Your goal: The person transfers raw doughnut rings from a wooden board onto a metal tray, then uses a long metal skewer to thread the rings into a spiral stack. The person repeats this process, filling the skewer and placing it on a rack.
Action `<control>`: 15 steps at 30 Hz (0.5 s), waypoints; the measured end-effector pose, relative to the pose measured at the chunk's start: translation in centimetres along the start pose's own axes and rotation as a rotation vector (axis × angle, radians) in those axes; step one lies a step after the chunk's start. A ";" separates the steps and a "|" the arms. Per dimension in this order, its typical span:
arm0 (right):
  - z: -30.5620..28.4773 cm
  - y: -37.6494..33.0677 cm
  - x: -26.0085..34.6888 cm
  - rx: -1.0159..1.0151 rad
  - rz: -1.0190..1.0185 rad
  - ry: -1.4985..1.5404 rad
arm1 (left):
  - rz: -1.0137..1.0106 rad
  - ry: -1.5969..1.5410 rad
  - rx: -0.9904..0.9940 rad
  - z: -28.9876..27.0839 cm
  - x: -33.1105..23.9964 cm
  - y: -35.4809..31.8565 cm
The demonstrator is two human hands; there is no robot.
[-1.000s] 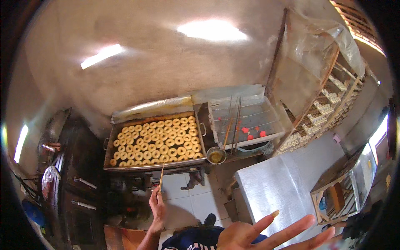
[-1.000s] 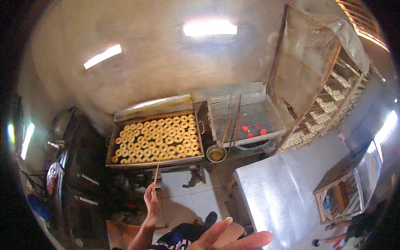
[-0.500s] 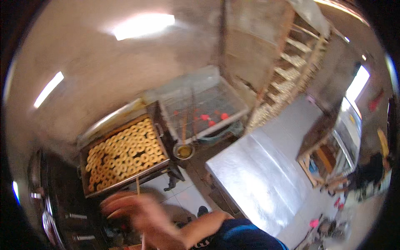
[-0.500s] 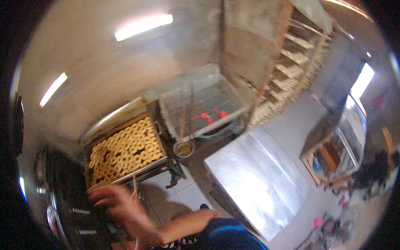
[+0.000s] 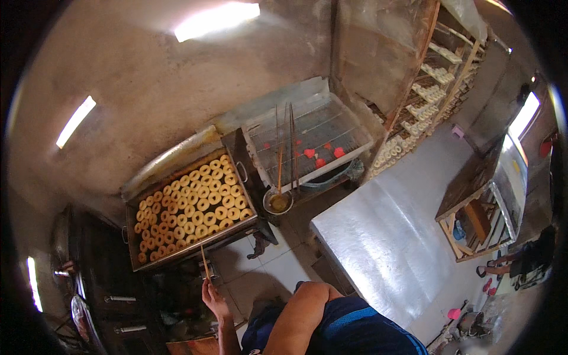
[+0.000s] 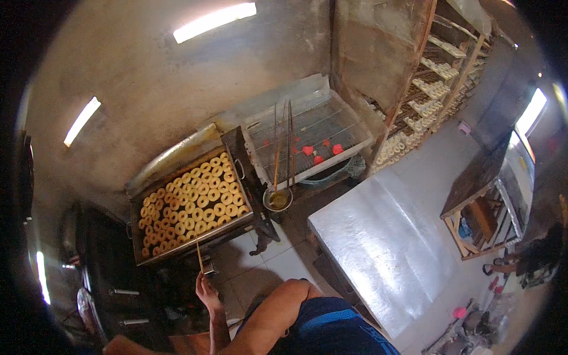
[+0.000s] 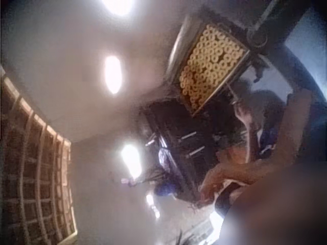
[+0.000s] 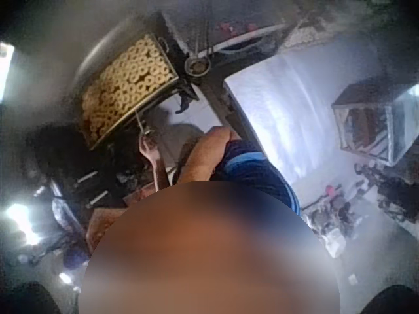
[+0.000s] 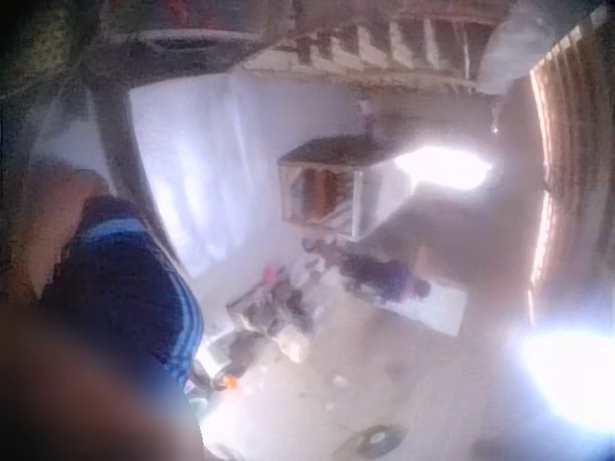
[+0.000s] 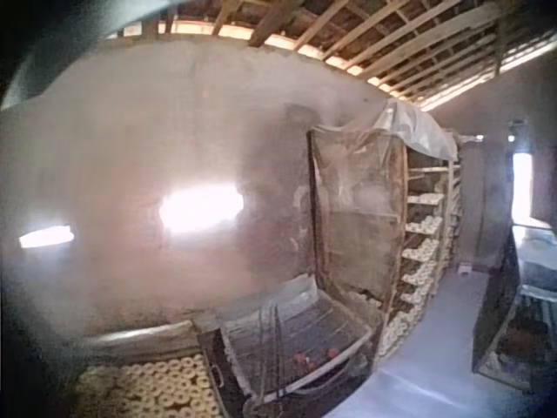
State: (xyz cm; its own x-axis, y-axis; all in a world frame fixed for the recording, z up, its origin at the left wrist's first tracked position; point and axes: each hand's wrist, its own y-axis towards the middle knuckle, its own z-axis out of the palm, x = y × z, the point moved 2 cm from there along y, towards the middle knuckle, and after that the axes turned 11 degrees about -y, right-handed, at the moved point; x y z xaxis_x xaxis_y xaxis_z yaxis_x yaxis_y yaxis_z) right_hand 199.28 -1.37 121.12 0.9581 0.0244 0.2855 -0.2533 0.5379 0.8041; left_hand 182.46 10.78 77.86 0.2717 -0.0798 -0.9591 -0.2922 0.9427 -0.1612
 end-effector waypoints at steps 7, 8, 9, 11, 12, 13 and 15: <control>-26.0 -13.7 1.4 -0.971 0.045 -1.167 | 0.148 0.209 -0.025 2.2 -2.3 1.5; -31.8 -16.4 3.5 -1.170 0.046 -1.365 | 0.183 0.264 -0.019 2.7 -2.6 2.1; -37.0 -19.1 6.0 -1.350 -0.010 -1.629 | 0.175 0.287 -0.016 3.0 -2.8 2.5; -45.4 -25.3 11.0 -1.661 0.127 -2.020 | 0.198 0.364 0.029 4.1 -2.8 4.1; -48.9 -28.0 13.5 -1.860 0.367 -2.180 | 0.223 0.409 0.058 5.0 -2.5 5.3; -51.9 -29.8 15.2 -1.785 0.348 -2.317 | 0.130 0.484 0.130 5.4 -2.1 6.9; -56.2 -33.0 18.2 -1.884 0.576 -2.364 | 0.240 0.517 0.205 7.2 -0.2 9.6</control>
State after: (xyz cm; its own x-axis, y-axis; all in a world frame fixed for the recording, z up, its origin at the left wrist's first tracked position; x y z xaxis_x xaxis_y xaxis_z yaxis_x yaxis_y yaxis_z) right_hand 232.57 28.68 70.49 -0.4559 0.6572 0.6003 0.8865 0.3954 0.2404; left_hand 186.19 22.23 78.21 -0.2755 0.0443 -0.9603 -0.0932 0.9930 0.0725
